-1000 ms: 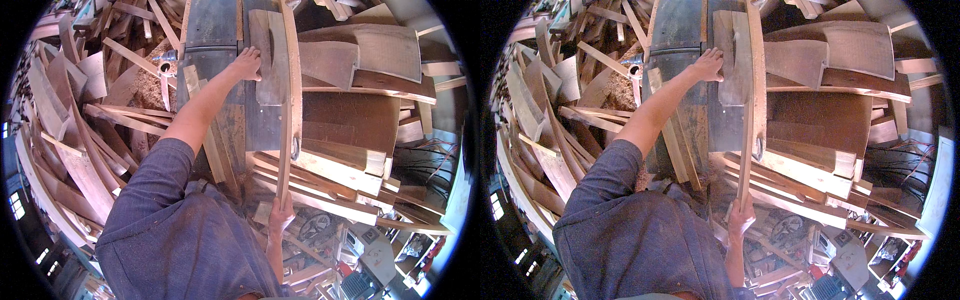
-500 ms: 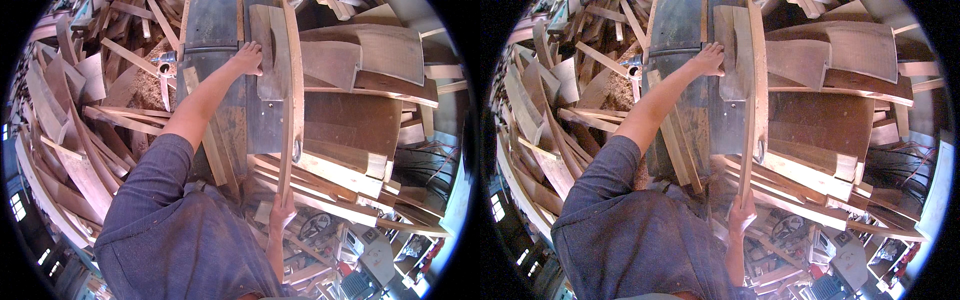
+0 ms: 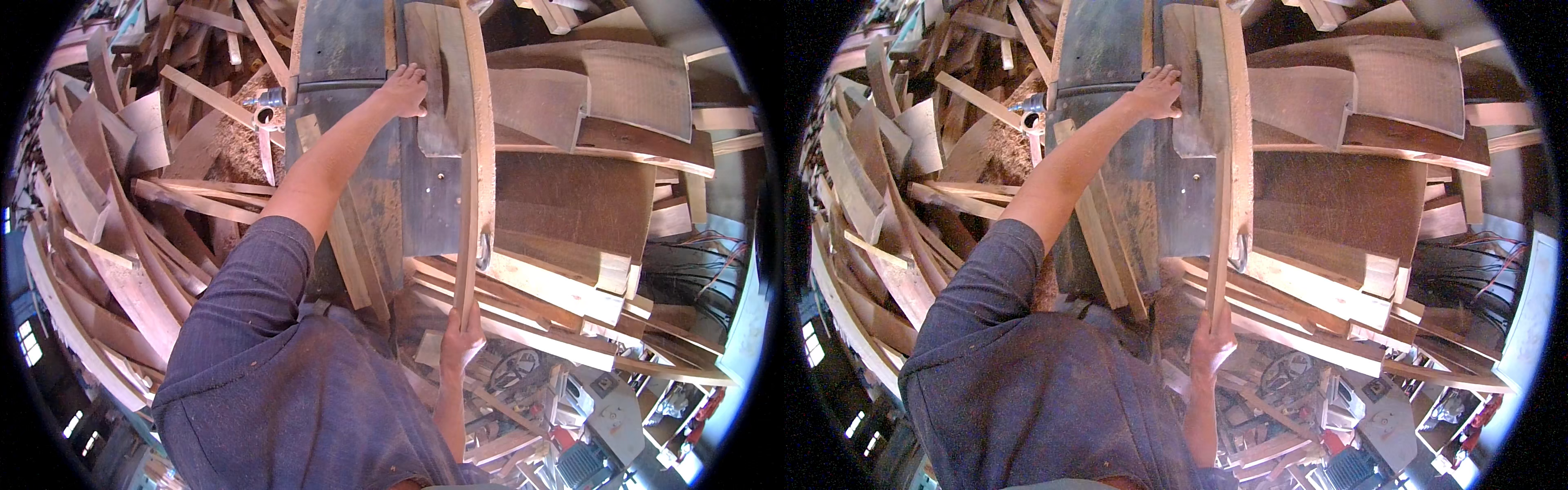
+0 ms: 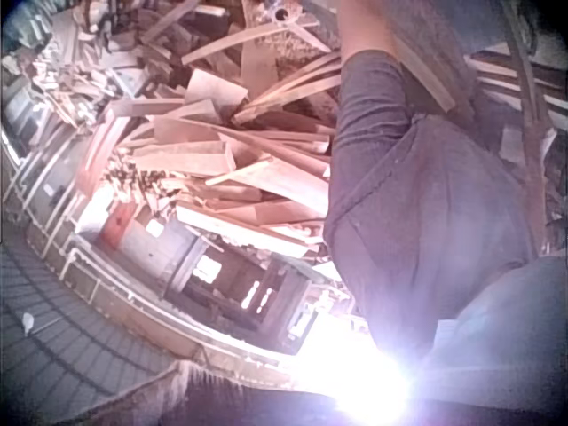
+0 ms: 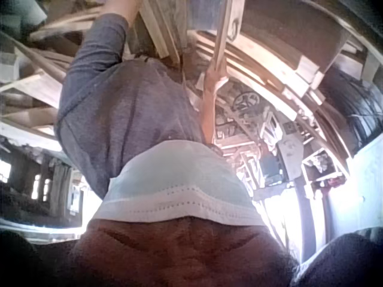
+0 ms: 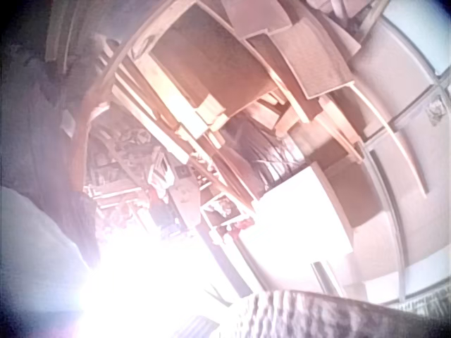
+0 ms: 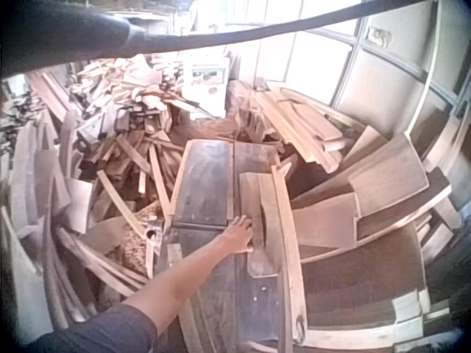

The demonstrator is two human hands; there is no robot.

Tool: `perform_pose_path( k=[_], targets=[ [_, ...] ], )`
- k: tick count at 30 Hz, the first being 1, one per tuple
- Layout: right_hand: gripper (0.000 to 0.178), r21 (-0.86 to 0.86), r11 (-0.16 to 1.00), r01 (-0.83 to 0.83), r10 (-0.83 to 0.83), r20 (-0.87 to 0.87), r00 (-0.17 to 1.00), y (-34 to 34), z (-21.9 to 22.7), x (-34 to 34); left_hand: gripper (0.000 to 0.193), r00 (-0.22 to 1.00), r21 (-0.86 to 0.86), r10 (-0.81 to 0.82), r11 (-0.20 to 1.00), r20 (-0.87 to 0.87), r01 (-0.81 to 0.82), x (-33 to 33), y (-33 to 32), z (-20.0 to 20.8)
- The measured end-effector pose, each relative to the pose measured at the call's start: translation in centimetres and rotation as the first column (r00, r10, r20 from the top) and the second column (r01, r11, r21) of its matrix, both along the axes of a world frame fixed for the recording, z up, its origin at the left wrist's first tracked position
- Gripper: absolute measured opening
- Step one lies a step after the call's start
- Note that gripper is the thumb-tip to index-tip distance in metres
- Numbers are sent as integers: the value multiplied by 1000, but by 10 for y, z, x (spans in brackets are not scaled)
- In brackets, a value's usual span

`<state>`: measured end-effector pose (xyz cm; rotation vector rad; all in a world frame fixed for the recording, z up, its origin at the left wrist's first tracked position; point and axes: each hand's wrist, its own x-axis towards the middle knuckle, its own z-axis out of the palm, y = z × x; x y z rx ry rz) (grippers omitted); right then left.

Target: The person uses a table saw to cut multiple pieces of wood. They feed each piece through the saw blade, guide it with a push stick, and set the cut pieces aside. The process is repeated for several pieces of varying sizes.

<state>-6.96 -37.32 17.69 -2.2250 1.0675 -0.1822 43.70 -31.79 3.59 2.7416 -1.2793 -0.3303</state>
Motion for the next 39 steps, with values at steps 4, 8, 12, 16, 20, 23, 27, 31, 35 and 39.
perform_pose_path(
  k=[4,8,12,16,20,23,27,31,35,39],
  targets=[
    [48,-37,999,-37,39,39,998,0,3,11,76,1000,13,-10,1000,26,10,7,-2,-1],
    [46,-27,999,-26,27,16,1000,-1,4,18,75,1000,43,-16,999,20,15,12,-4,3],
    [45,29,1000,2,-2,-13,1000,0,12,34,70,1000,-2,11,1000,29,-11,17,-3,-1],
    [46,12,1000,-8,8,2,1000,-4,6,38,67,1000,-17,5,1000,23,-5,23,-4,2],
    [45,-11,1000,-10,10,16,1000,-4,5,47,67,999,5,5,1000,48,-5,32,-8,4],
    [43,-26,999,-30,30,19,999,-3,12,55,65,994,-29,61,998,94,-59,34,-6,-5],
    [41,4,999,-38,38,-5,999,-2,23,68,58,955,-218,252,952,154,-216,17,6,-2],
    [39,-23,1000,-17,18,50,999,-4,12,65,57,932,-384,350,877,95,-290,-29,55,22],
    [38,-79,995,-64,69,63,996,-13,-1,60,53,889,-453,454,806,61,-381,-117,156,51],
    [33,-206,971,-125,146,91,985,-29,-25,73,58,805,-482,594,706,4,-519,-237,266,81]
  ],
)
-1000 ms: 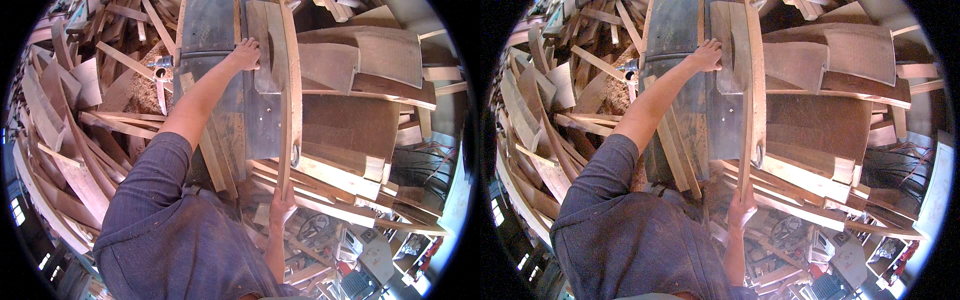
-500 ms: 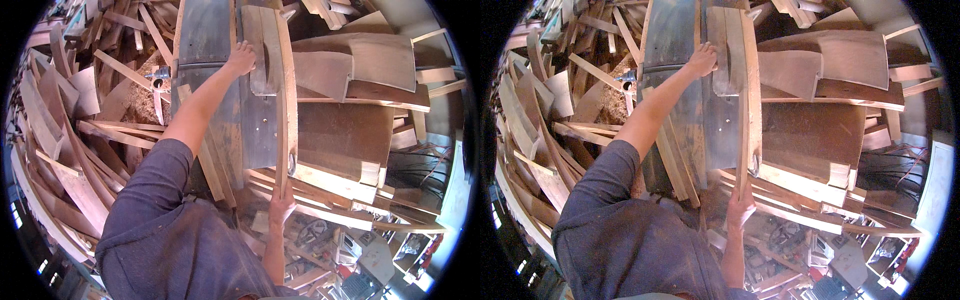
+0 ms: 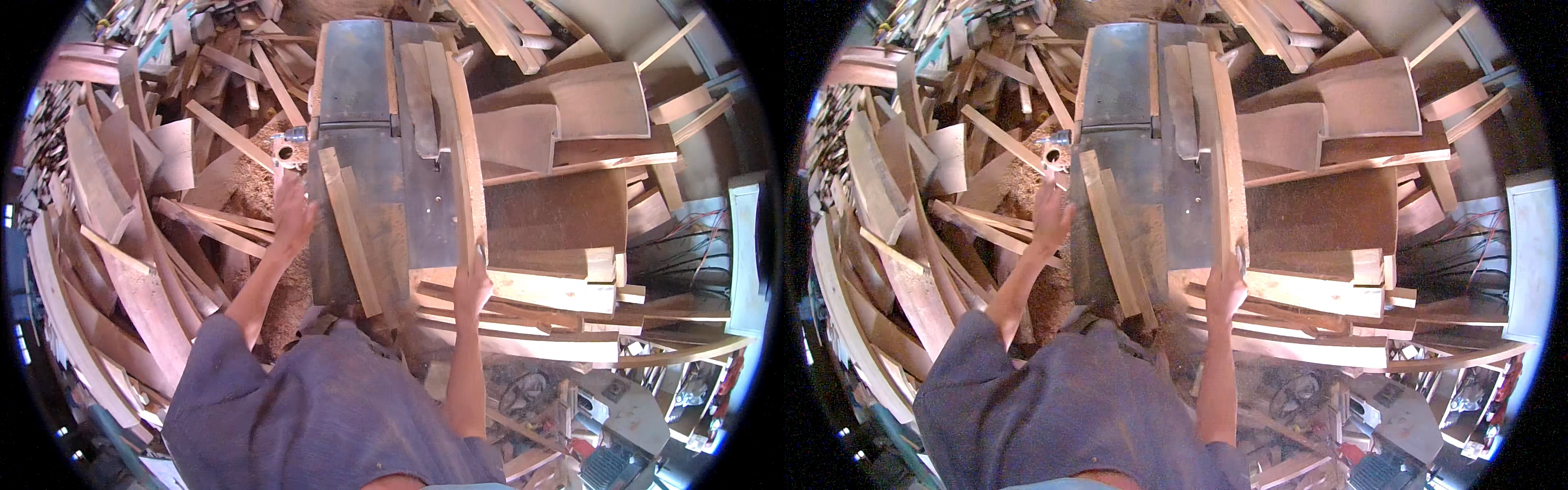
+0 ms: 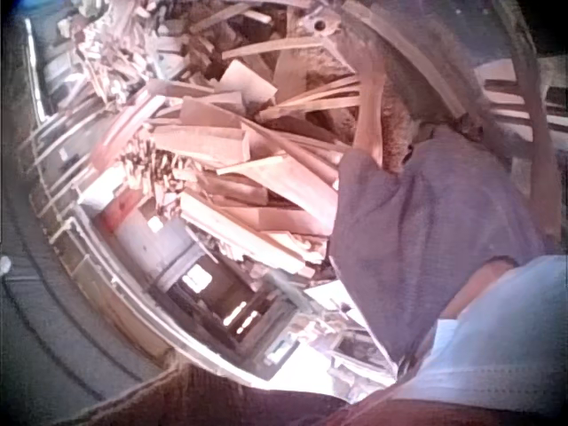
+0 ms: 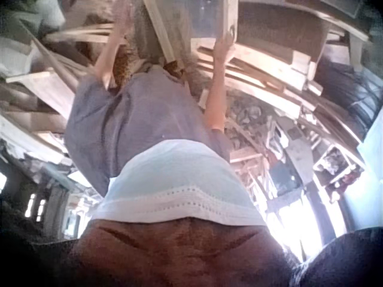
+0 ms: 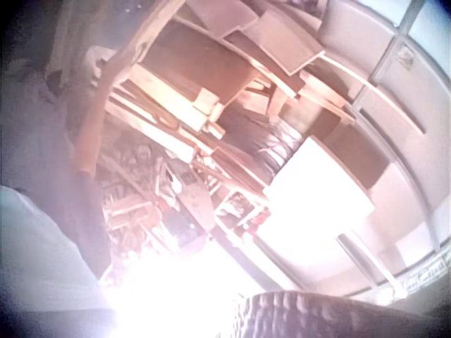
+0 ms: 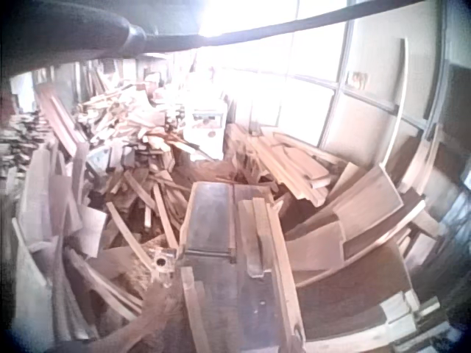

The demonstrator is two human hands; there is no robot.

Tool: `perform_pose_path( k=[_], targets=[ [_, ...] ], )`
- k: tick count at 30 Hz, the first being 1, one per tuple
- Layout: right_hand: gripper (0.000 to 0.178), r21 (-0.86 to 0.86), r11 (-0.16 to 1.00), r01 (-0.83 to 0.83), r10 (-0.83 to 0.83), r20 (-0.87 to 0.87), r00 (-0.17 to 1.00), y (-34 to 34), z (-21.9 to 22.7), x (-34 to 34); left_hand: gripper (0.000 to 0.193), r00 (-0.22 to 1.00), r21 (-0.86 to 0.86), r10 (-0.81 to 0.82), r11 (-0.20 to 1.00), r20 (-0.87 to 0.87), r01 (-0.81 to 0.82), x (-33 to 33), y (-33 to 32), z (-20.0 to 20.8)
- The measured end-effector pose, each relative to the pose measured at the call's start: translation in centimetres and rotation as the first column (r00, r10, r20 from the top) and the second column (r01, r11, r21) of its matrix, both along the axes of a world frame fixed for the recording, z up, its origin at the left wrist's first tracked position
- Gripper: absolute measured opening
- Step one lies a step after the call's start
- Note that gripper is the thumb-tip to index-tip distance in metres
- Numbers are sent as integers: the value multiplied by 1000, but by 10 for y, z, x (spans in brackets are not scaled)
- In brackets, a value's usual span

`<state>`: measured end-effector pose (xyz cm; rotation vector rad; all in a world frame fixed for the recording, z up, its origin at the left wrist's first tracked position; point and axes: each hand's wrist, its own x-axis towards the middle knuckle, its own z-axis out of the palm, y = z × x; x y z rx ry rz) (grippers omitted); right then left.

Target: The person uses a table saw to cut multiple pieces of wood. They feed each piece through the saw blade, guide it with a push stick, and set the cut pieces aside. The process is repeated for several pieces of varying sizes.

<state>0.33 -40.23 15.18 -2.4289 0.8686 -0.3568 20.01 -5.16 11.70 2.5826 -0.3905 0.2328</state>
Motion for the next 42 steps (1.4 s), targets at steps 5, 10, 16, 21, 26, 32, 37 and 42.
perform_pose_path(
  k=[5,10,16,21,26,32,37,42],
  targets=[
    [30,-51,998,-29,32,63,998,-33,-11,47,52,961,69,275,959,-12,-273,-118,114,-2],
    [40,1,997,-71,71,-102,992,-74,10,135,47,910,149,412,898,42,-413,-130,154,8],
    [51,-286,952,-106,47,-204,978,-120,5,254,46,976,-2,216,976,40,-216,-11,127,15],
    [45,-95,988,-123,105,-171,980,-144,33,307,46,994,-12,-77,997,73,78,165,55,54],
    [42,1,999,-34,34,-92,995,-88,129,282,41,960,23,-224,975,166,223,328,-3,13],
    [46,-287,930,230,-242,-7,970,-37,155,78,42,937,15,-349,937,-4,349,451,-106,-36],
    [47,-300,776,554,-568,48,822,71,119,-69,37,908,19,-378,921,-181,388,518,-189,-52],
    [48,-263,582,769,-796,11,606,170,77,-101,53,884,-14,-312,945,-349,327,554,-256,-78]
  ],
)
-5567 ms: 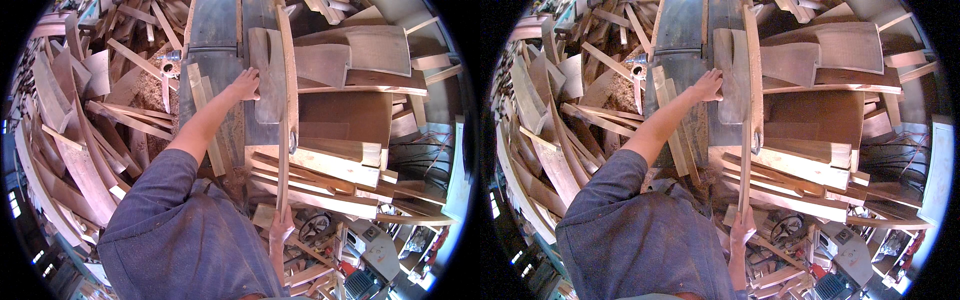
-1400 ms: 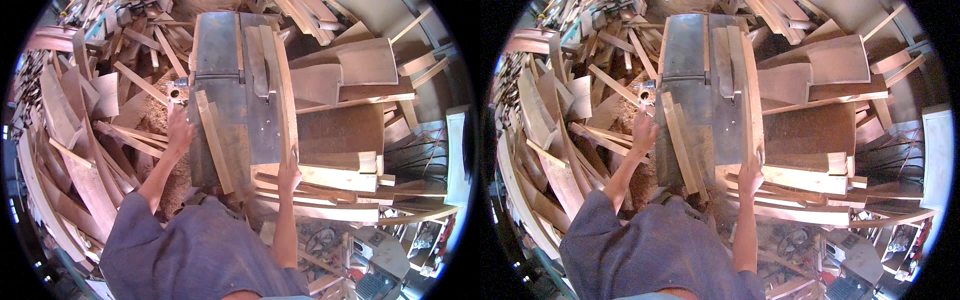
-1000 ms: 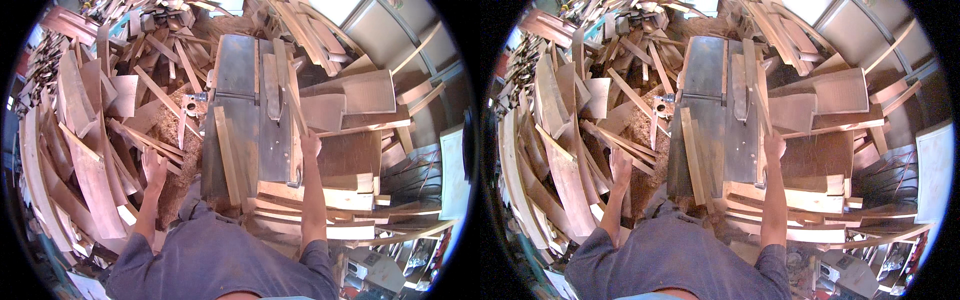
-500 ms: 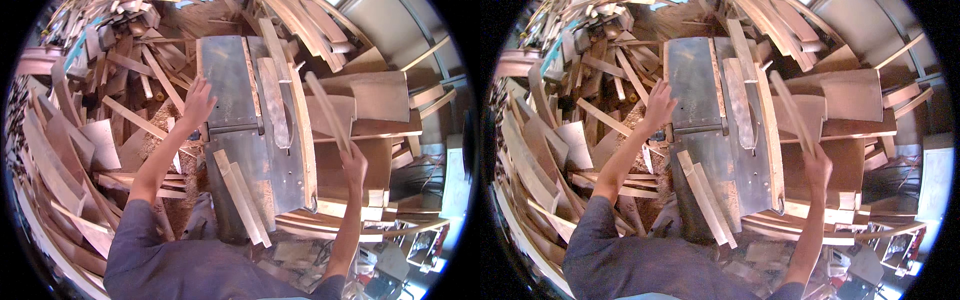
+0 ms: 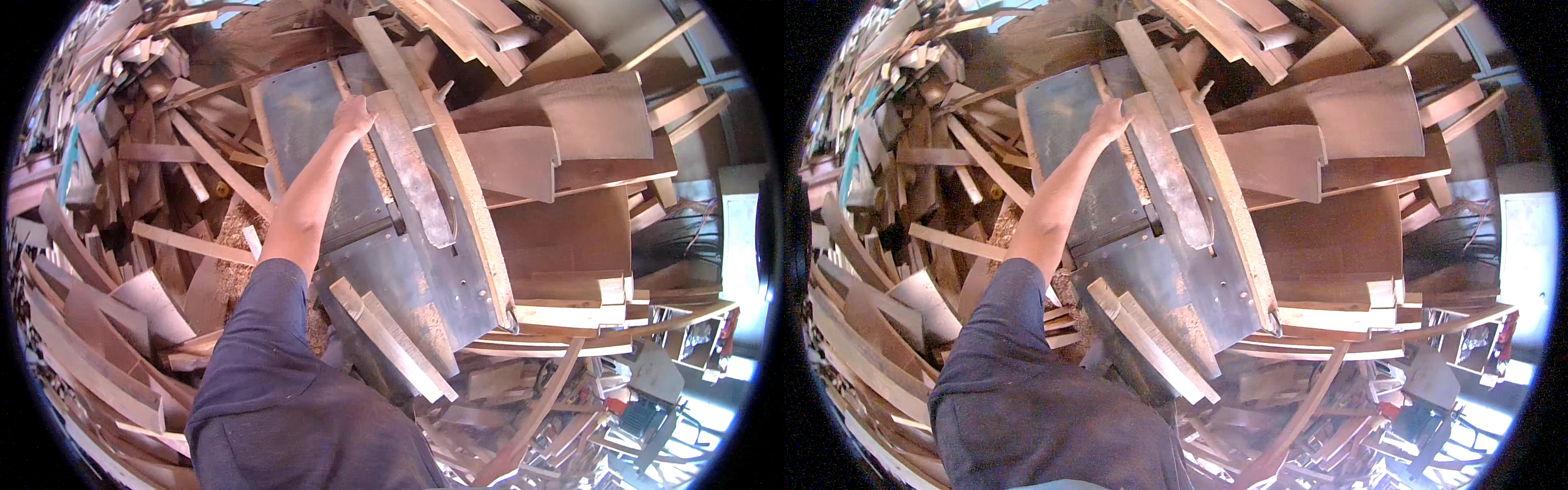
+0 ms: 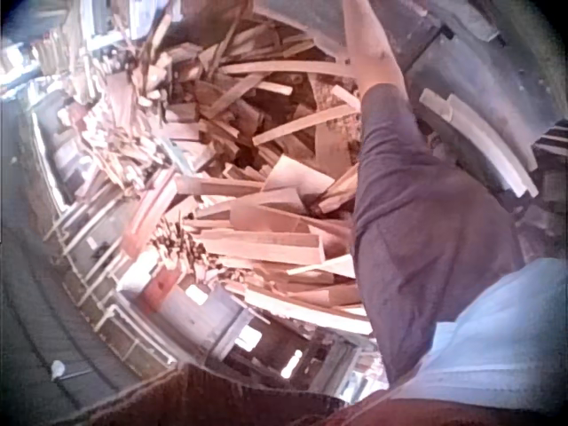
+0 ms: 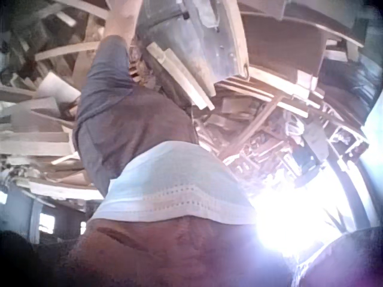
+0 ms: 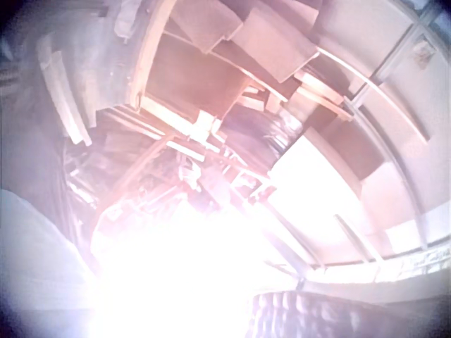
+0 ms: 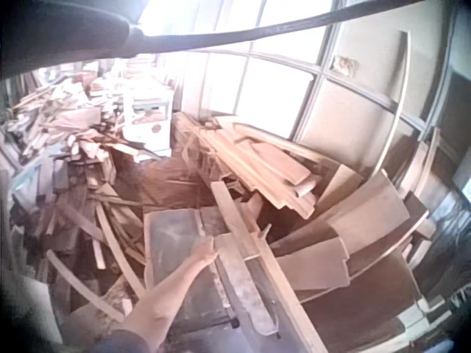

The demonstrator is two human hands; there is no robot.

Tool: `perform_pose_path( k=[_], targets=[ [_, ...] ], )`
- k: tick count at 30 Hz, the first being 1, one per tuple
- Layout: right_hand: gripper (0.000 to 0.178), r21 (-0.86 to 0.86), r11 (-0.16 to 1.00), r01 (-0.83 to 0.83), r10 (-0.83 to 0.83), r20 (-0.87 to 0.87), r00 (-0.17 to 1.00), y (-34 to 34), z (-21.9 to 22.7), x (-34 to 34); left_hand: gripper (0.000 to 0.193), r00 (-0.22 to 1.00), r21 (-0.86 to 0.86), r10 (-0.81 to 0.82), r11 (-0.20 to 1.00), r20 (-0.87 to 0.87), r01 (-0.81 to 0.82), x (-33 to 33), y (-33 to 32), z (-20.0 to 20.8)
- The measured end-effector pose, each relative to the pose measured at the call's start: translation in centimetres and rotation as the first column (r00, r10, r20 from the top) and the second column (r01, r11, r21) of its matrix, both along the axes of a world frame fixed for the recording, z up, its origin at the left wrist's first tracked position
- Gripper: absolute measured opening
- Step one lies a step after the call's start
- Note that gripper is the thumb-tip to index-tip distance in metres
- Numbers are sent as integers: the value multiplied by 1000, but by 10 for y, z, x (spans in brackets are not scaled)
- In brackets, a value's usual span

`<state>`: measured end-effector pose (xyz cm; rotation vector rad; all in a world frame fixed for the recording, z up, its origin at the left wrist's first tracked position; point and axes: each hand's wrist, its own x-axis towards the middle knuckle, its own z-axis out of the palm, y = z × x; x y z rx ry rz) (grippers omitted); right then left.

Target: The person uses a table saw to cut multiple pieces of wood. They feed each piece through the saw blade, guide it with a push stick, and set the cut pieces aside. The process is repeated for several pieces of varying sizes.

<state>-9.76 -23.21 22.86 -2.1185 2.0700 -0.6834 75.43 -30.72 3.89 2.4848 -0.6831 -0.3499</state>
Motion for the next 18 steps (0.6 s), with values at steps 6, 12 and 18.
perform_pose_path(
  k=[6,12,18],
  targets=[
    [49,34,963,269,-268,-19,963,62,-33,-24,73,999,37,29,999,-21,-28,-18,-72,9],
    [50,50,922,384,-384,-16,923,87,-43,-54,80,996,111,63,992,-63,-56,-9,-81,14],
    [51,75,870,487,-483,-61,873,94,-46,-77,63,992,86,-31,995,-125,42,12,-70,23]
  ],
)
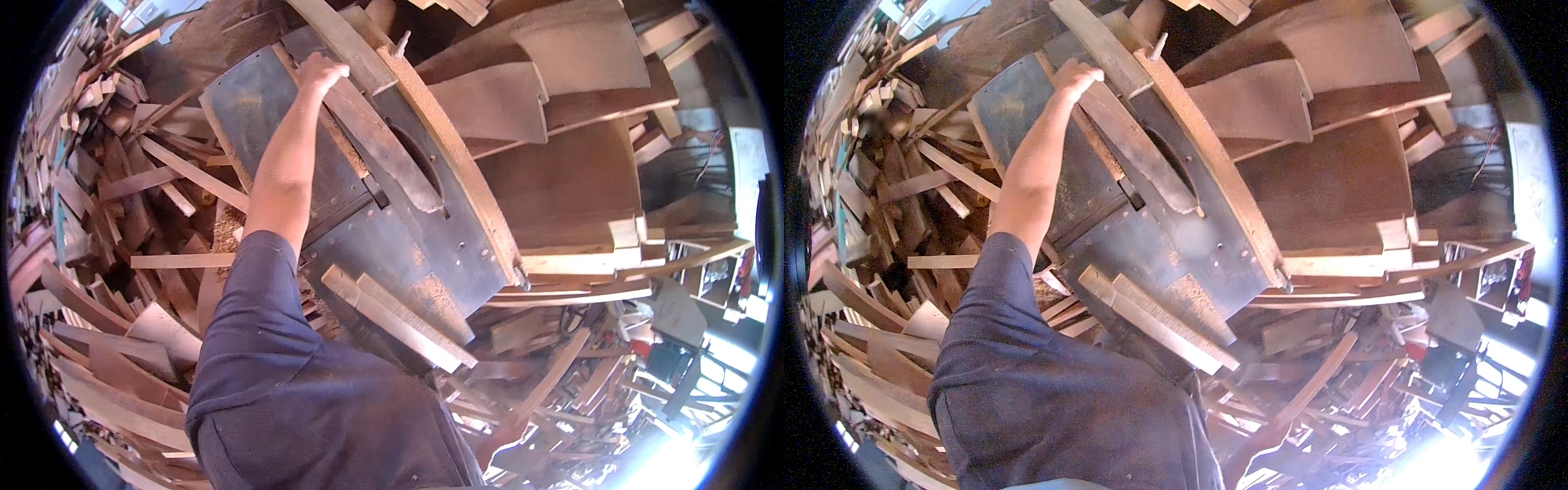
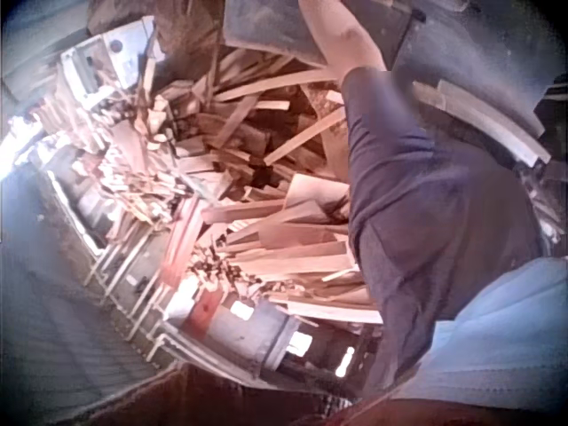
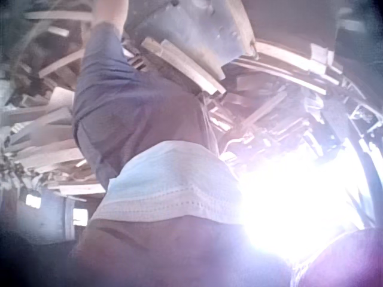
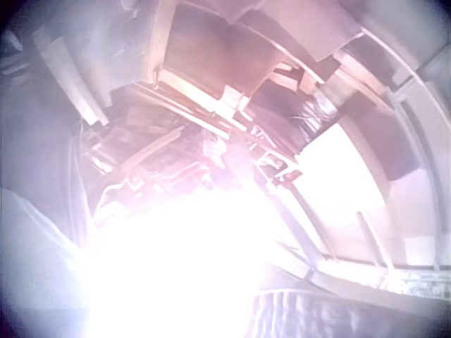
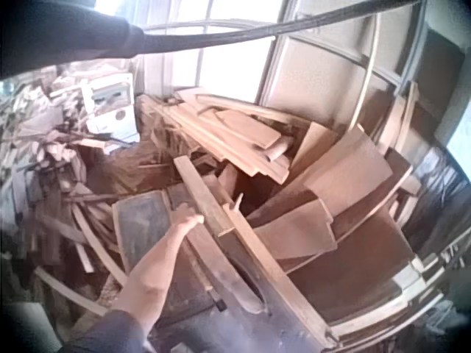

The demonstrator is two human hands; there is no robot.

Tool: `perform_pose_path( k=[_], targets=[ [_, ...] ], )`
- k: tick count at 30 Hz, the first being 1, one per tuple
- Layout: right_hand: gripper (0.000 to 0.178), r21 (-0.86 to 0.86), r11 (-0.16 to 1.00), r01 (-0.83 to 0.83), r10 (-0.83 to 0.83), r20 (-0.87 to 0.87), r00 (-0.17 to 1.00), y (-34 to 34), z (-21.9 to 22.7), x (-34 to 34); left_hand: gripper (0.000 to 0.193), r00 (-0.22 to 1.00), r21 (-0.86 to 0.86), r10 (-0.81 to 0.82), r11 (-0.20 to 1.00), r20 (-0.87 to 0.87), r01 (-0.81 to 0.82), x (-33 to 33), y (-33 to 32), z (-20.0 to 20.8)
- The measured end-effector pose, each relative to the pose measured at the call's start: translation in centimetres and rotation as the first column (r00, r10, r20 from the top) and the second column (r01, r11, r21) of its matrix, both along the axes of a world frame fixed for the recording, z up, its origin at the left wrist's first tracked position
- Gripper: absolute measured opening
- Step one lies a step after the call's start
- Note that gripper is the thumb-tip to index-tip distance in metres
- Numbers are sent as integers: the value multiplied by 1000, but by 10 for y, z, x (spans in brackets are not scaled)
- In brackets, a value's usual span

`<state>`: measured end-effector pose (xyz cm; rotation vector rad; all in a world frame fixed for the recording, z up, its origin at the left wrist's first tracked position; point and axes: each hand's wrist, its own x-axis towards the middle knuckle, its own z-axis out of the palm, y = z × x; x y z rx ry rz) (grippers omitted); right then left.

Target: The person uses a table saw to cut multiple pieces of wood. They feed each piece through the saw blade, guide it with a push stick, and set the cut pieces aside. The process is repeated for several pieces of varying sizes.

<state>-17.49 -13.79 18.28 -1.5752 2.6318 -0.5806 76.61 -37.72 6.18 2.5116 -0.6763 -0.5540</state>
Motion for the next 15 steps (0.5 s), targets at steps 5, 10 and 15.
perform_pose_path(
  k=[5,10,15],
  targets=[
    [49,-77,990,-116,125,129,984,-35,14,52,68,867,-418,250,796,-431,-437,4,75,26],
    [47,-33,933,-357,355,224,907,-19,22,78,62,804,-629,127,557,-580,-542,-33,169,97],
    [46,124,675,-727,704,184,686,-28,6,94,58,890,-849,9,295,-456,-438,-105,261,154]
  ],
)
